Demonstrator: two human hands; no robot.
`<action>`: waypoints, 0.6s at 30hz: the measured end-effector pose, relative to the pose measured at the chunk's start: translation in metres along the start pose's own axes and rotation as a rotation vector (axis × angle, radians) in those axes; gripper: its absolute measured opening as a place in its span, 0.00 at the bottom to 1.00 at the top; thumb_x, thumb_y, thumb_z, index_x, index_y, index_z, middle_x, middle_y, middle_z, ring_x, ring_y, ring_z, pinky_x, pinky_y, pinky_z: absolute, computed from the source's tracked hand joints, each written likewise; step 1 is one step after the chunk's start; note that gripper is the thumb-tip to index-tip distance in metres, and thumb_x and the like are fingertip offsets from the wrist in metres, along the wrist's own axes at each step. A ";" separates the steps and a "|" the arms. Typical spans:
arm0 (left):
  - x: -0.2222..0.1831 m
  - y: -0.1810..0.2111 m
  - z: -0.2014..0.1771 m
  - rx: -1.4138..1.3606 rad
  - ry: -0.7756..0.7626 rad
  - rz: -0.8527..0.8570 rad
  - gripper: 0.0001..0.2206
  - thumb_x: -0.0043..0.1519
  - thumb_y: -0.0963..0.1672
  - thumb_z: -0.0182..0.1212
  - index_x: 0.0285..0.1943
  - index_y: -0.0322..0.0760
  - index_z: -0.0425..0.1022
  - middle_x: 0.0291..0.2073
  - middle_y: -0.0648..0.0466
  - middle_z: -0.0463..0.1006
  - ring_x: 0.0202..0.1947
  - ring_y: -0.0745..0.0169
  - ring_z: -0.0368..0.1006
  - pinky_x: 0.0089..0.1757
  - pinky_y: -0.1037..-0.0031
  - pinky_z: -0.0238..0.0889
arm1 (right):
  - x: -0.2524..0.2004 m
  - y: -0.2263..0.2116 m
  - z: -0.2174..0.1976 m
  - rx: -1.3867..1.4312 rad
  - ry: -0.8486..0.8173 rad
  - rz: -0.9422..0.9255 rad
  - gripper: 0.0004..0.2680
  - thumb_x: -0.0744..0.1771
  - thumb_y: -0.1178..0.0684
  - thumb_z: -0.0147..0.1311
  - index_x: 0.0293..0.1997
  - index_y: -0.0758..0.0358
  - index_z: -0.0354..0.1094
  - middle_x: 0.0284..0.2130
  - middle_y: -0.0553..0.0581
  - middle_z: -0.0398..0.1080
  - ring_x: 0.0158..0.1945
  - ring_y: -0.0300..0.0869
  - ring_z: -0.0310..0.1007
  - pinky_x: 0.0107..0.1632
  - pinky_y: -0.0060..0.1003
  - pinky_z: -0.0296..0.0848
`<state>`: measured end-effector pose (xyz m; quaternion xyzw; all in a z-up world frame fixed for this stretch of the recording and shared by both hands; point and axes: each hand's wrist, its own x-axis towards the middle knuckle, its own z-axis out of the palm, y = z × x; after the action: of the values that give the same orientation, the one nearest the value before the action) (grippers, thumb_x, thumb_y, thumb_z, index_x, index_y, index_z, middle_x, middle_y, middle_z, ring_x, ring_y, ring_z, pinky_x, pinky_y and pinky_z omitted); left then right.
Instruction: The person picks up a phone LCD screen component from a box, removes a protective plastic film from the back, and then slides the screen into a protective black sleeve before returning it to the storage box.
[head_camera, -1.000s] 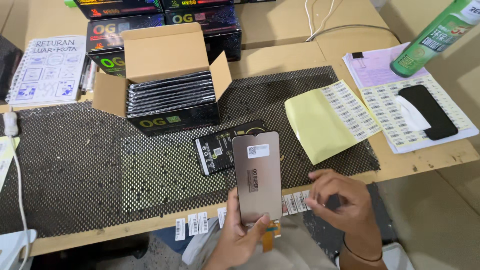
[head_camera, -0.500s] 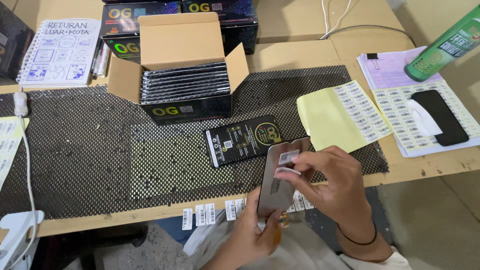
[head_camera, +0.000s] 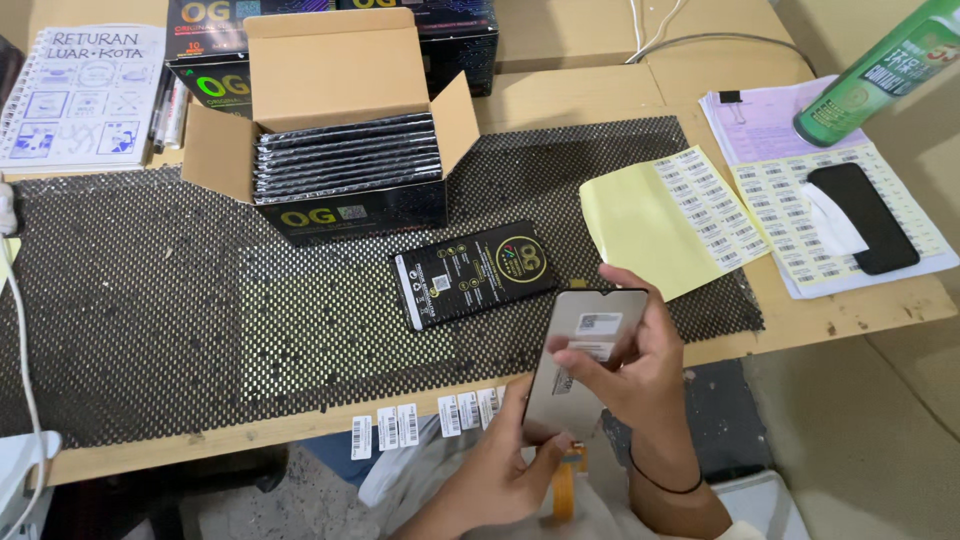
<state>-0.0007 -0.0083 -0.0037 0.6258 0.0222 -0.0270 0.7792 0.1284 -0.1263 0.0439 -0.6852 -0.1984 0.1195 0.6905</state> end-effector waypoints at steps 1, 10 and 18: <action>-0.001 0.002 0.001 0.000 -0.004 -0.005 0.28 0.67 0.46 0.53 0.74 0.36 0.47 0.49 0.48 0.78 0.48 0.59 0.80 0.45 0.69 0.74 | -0.001 0.005 -0.005 0.001 0.006 0.004 0.30 0.58 0.54 0.69 0.66 0.59 0.57 0.37 0.63 0.79 0.37 0.46 0.85 0.38 0.33 0.83; -0.001 -0.009 -0.006 -0.078 0.049 0.083 0.28 0.65 0.47 0.58 0.73 0.37 0.54 0.53 0.52 0.76 0.41 0.65 0.76 0.42 0.73 0.74 | 0.008 0.013 -0.041 0.100 -0.349 0.029 0.27 0.67 0.53 0.54 0.76 0.63 0.46 0.55 0.57 0.69 0.54 0.39 0.69 0.56 0.33 0.70; 0.004 -0.023 0.003 -0.354 0.167 0.057 0.08 0.64 0.39 0.61 0.48 0.26 0.69 0.33 0.39 0.83 0.36 0.48 0.85 0.37 0.66 0.82 | 0.016 -0.018 -0.002 0.077 0.142 -0.137 0.29 0.65 0.50 0.61 0.75 0.58 0.50 0.42 0.57 0.76 0.40 0.35 0.72 0.42 0.26 0.70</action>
<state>0.0018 -0.0165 -0.0259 0.4796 0.0735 0.0516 0.8729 0.1418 -0.1220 0.0639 -0.6497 -0.1905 0.0305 0.7354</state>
